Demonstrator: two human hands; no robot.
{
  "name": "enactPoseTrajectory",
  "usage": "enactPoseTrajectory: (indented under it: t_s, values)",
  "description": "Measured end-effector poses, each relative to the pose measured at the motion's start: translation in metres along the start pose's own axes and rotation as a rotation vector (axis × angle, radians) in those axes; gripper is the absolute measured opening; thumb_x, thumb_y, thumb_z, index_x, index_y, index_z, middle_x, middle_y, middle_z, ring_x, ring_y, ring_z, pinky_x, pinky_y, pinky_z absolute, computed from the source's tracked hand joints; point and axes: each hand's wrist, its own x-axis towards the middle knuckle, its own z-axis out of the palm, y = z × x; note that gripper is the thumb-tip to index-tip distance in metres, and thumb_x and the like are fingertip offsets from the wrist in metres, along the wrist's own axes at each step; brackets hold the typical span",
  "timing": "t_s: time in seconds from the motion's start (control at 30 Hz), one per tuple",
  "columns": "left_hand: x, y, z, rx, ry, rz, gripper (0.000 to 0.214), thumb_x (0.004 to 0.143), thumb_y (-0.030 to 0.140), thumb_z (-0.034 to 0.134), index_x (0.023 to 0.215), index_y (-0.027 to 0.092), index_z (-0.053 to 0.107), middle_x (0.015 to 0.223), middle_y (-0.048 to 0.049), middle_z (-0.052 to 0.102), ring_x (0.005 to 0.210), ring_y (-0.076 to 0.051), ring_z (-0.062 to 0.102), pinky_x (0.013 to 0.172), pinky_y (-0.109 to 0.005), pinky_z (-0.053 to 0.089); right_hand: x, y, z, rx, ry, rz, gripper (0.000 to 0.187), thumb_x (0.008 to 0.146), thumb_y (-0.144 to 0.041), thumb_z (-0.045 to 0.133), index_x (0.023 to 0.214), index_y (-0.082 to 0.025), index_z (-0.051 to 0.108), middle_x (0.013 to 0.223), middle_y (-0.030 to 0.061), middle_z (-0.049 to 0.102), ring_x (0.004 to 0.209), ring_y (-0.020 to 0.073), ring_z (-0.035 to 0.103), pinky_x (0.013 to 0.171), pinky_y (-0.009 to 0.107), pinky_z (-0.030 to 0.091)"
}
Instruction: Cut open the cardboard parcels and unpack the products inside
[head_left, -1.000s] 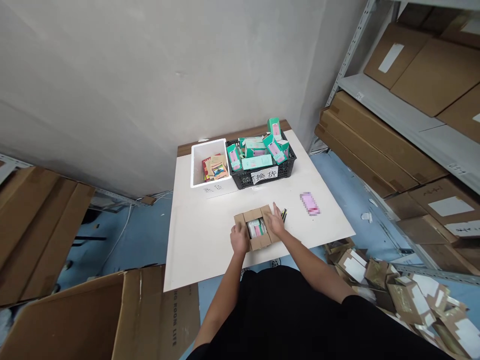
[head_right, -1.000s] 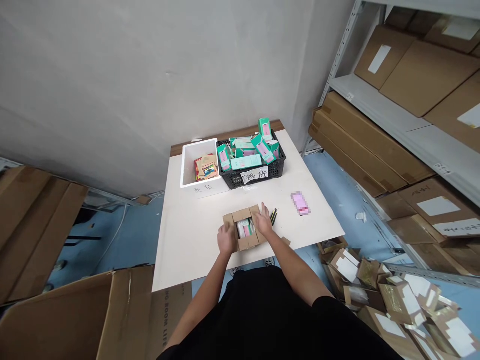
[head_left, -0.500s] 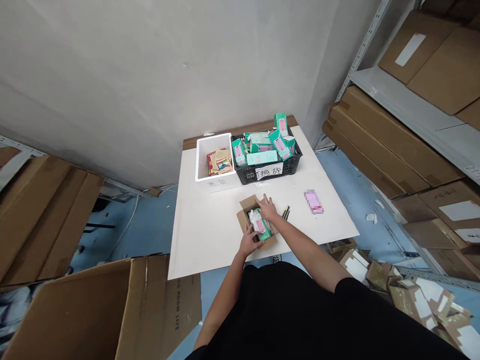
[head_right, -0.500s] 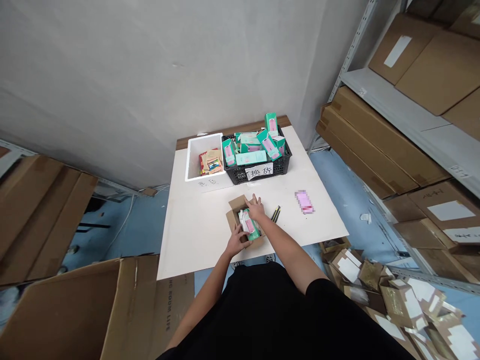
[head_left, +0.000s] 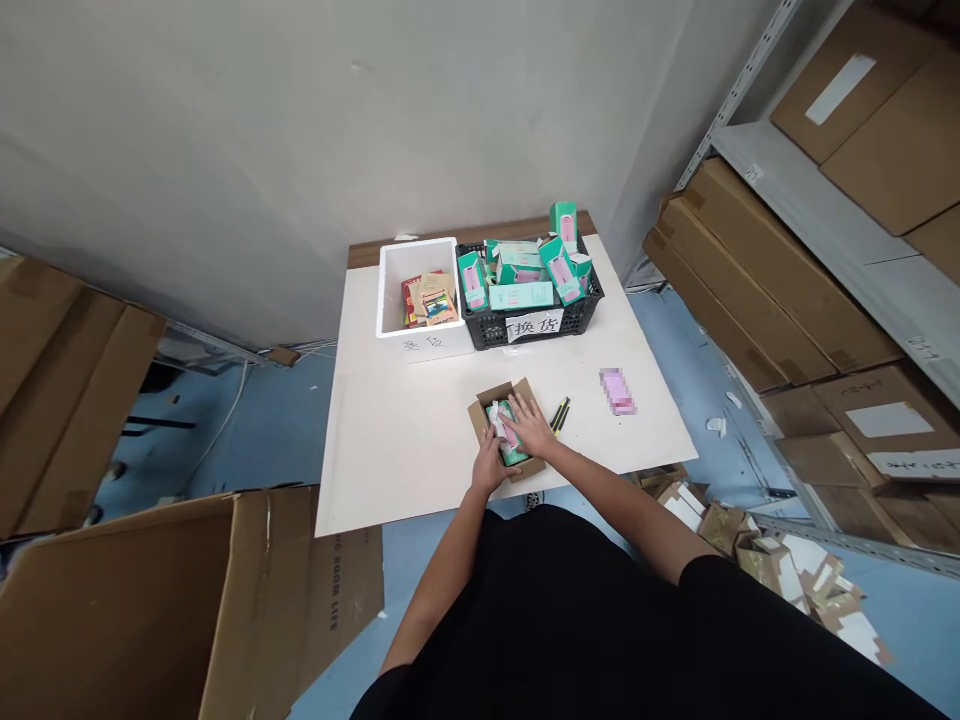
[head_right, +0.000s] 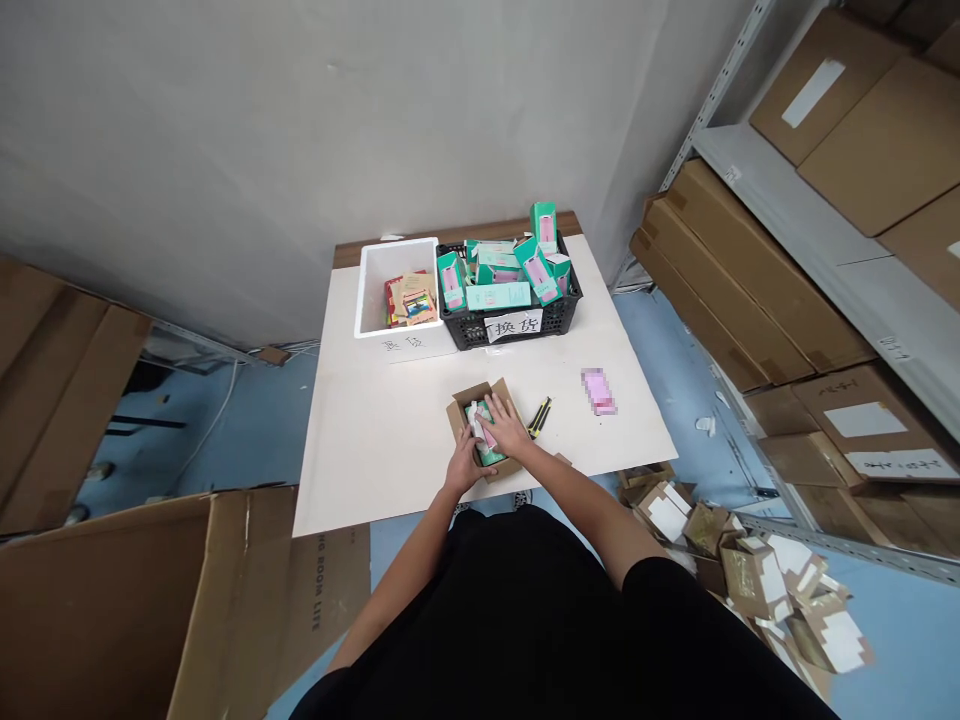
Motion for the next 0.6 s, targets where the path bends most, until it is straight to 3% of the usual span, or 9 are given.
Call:
enactPoseTrajectory:
  t_s: [0.1, 0.2, 0.43, 0.6]
  values:
    - [0.0, 0.003, 0.0, 0.011, -0.015, -0.004, 0.078, 0.059, 0.038, 0.101, 0.122, 0.022, 0.059, 0.177, -0.0175, 0.021, 0.166, -0.038, 0.008, 0.131, -0.054, 0.026, -0.008, 0.001, 0.006, 0.044, -0.086, 0.028, 0.125, 0.062, -0.031, 0.099, 0.168, -0.028, 0.033, 0.179, 0.0155, -0.002, 0.165, 0.0399, -0.008, 0.129, 0.063, 0.0]
    - [0.0, 0.006, -0.002, 0.019, -0.024, -0.004, 0.08, 0.058, 0.034, 0.101, 0.124, 0.022, 0.058, 0.177, -0.0184, 0.018, 0.166, -0.038, 0.008, 0.131, -0.053, 0.025, -0.008, 0.001, 0.003, 0.024, -0.113, 0.052, 0.127, 0.063, -0.033, 0.098, 0.169, -0.03, 0.03, 0.179, 0.0125, -0.004, 0.164, 0.0403, -0.011, 0.128, 0.065, 0.0]
    - [0.003, 0.006, -0.003, -0.009, -0.019, -0.01, 0.081, 0.056, 0.032, 0.101, 0.121, 0.022, 0.054, 0.176, -0.0201, 0.019, 0.166, -0.039, 0.009, 0.129, -0.054, 0.028, -0.021, -0.003, -0.015, 0.125, -0.025, -0.019, 0.103, 0.078, -0.026, 0.083, 0.169, -0.027, 0.034, 0.18, 0.0088, 0.003, 0.165, 0.0388, -0.006, 0.13, 0.062, 0.008]
    - [0.005, 0.01, 0.0, -0.085, 0.064, -0.059, 0.089, 0.058, 0.033, 0.098, 0.13, 0.023, 0.048, 0.178, -0.0193, 0.014, 0.164, -0.038, 0.02, 0.124, -0.051, 0.038, -0.023, -0.003, -0.013, 0.207, 0.093, 0.069, 0.074, 0.096, -0.023, 0.061, 0.167, -0.027, 0.039, 0.179, 0.0077, 0.017, 0.163, 0.031, 0.023, 0.129, 0.052, 0.029]
